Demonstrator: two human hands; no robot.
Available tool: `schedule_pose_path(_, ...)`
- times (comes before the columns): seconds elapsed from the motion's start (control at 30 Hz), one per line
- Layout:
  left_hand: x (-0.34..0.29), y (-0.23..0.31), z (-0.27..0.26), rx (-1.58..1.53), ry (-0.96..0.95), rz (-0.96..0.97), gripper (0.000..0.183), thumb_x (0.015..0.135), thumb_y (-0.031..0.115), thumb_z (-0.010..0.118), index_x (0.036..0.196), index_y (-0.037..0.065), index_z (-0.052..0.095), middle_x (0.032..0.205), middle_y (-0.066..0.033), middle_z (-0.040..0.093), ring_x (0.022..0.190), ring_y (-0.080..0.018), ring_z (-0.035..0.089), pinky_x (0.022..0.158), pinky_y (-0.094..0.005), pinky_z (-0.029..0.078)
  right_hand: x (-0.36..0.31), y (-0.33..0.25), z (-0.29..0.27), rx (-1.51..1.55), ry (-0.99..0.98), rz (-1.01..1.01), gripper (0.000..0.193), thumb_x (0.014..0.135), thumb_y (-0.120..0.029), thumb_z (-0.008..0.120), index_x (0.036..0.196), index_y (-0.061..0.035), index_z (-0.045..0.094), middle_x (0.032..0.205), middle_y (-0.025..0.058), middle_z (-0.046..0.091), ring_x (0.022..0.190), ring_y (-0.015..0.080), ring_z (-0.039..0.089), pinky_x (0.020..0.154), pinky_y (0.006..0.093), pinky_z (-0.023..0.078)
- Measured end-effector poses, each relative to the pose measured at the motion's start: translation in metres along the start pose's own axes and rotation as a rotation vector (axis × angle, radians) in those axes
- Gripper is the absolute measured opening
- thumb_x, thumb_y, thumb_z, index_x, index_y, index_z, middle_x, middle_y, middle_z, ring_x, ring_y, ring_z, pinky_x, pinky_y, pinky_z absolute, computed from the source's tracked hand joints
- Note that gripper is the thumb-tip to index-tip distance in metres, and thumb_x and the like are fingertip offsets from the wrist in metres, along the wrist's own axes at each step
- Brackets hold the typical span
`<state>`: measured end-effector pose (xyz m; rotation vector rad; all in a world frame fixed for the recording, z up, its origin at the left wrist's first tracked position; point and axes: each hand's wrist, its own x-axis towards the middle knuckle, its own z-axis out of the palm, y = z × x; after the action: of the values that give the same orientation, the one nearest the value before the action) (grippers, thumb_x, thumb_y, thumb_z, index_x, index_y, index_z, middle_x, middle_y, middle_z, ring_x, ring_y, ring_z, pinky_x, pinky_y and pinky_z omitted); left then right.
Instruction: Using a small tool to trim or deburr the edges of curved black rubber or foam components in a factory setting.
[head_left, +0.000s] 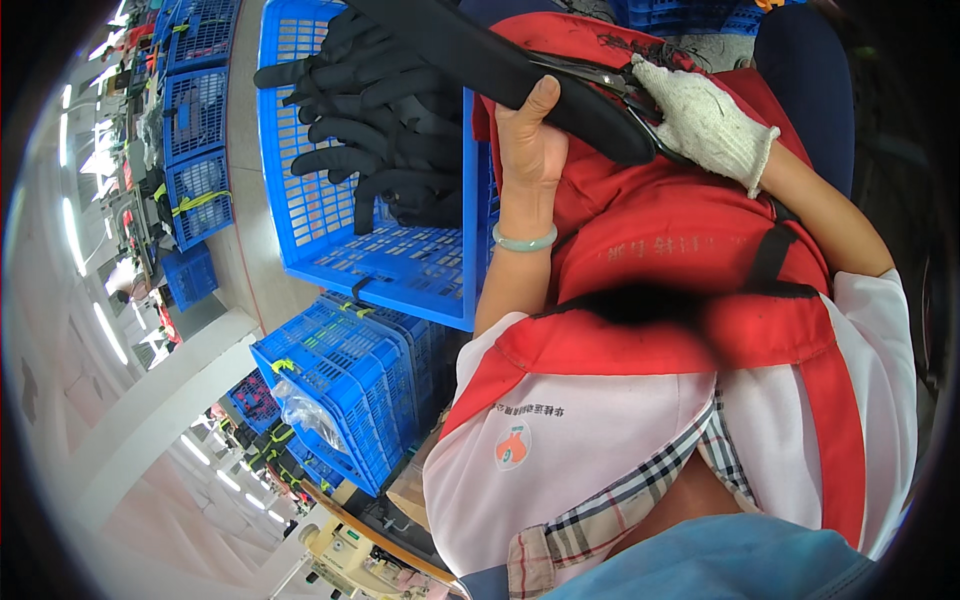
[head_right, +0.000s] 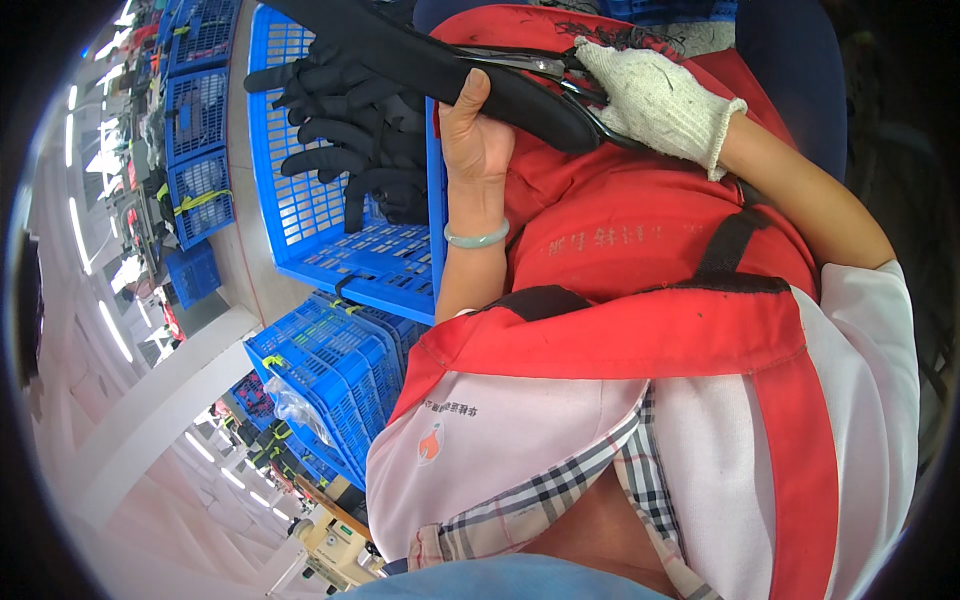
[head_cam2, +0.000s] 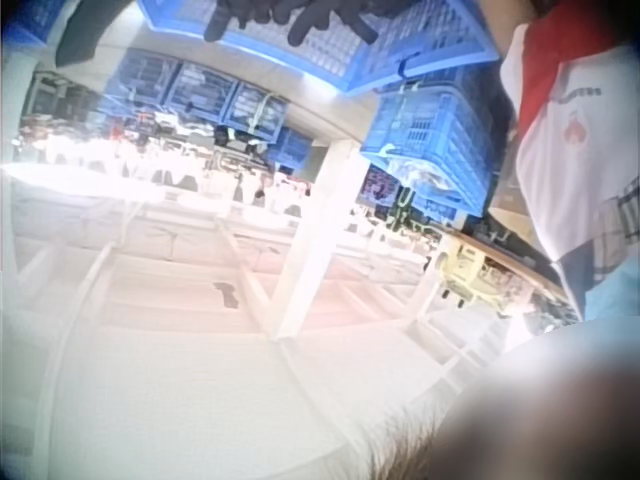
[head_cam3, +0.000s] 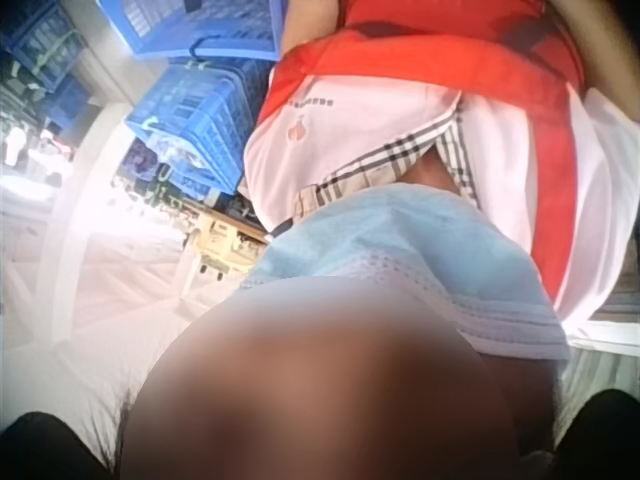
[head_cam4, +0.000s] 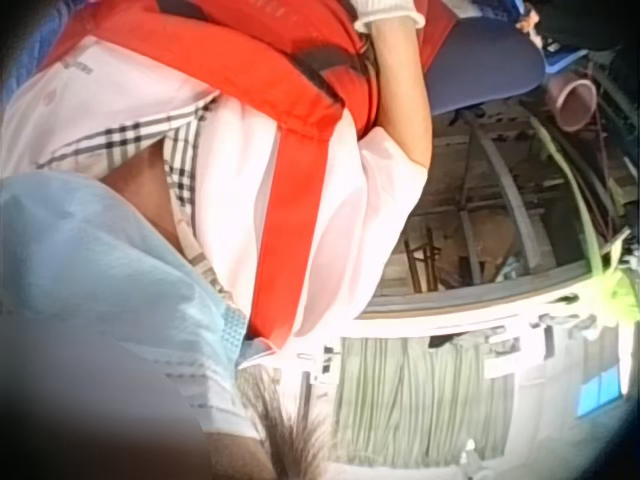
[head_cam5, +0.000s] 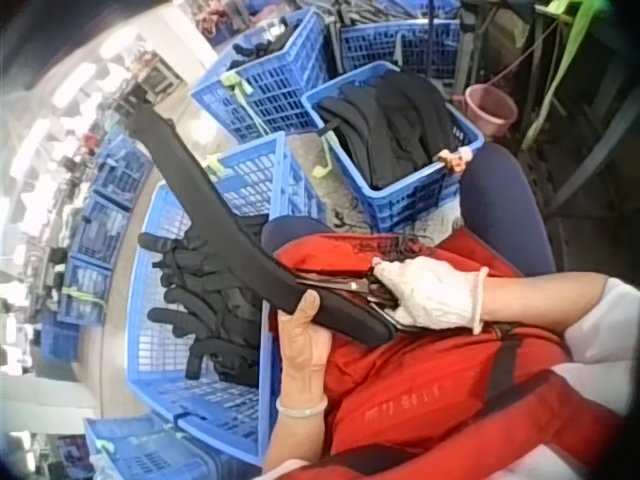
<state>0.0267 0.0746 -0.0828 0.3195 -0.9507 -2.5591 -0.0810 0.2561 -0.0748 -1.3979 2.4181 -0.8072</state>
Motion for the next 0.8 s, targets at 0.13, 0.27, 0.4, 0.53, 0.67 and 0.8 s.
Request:
schedule_pose_path(0.13,0.0,-0.002,0.0,-0.02,0.023,-0.004,0.04,0.08,0.002,0.072,0.117,0.01,0.058,0.108,-0.0029,0.062,0.102,-0.0202,0.059,0.098,-0.0365,0.046,-0.001,0.003,0.005,0.035,0.017,-0.016,0.05,0.085,-0.027,0.064,0.124,0.0001,0.049,0.082,0.0221,0.063,0.078,0.0379,0.063,0.067,0.0442,0.05)
schedule_pose_path(0.27,0.001,-0.002,-0.003,-0.017,0.033,-0.004,0.04,0.081,0.005,0.072,0.117,0.009,0.058,0.108,-0.0046,0.062,0.101,-0.021,0.059,0.097,-0.0368,0.047,0.003,-0.004,0.006,0.074,-0.02,0.042,0.044,0.085,-0.027,0.064,0.117,0.0005,0.052,0.082,0.0224,0.063,0.078,0.0391,0.062,0.067,0.0447,0.049)
schedule_pose_path(0.4,0.002,-0.006,-0.003,-0.031,0.004,-0.036,0.035,0.081,0.008,0.072,0.113,0.007,0.058,0.105,-0.0066,0.062,0.097,-0.0224,0.06,0.092,-0.0376,0.048,0.004,0.004,0.009,0.126,0.092,-0.087,0.039,0.086,-0.029,0.064,0.11,0.0009,0.055,0.082,0.0224,0.062,0.078,0.04,0.062,0.067,0.0451,0.049)
schedule_pose_path(0.53,0.0,-0.006,0.003,-0.047,-0.04,-0.033,0.029,0.082,0.009,0.072,0.108,0.006,0.057,0.1,-0.0064,0.061,0.094,-0.0227,0.06,0.088,-0.0387,0.05,0.004,0.004,0.003,0.329,0.071,-0.007,0.034,0.088,-0.03,0.063,0.103,-0.0005,0.056,0.082,0.0201,0.061,0.068,0.0394,0.057,0.062,0.0409,0.047)
schedule_pose_path(0.67,-0.002,-0.009,0.001,-0.006,-0.009,0.012,0.029,0.084,0.007,0.07,0.111,0.006,0.057,0.1,-0.0048,0.061,0.094,-0.0213,0.06,0.088,-0.0369,0.049,0.008,-0.007,-0.014,0.873,-0.098,0.213,0.029,0.089,-0.026,0.062,0.101,-0.0013,0.054,0.083,0.0171,0.059,0.064,0.035,0.053,0.062,0.0384,0.046)
schedule_pose_path(0.8,-0.01,-0.009,0.008,0.209,0.13,0.066,0.026,0.086,0.014,0.07,0.108,0.002,0.061,0.097,-0.0001,0.061,0.088,-0.0101,0.056,0.082,-0.0266,0.045,0.01,-0.012,-0.022,0.374,-0.065,-0.157,0.029,0.081,-0.015,0.067,0.103,0.0,0.055,0.083,0.0183,0.058,0.073,0.0349,0.057,0.066,0.0377,0.048)
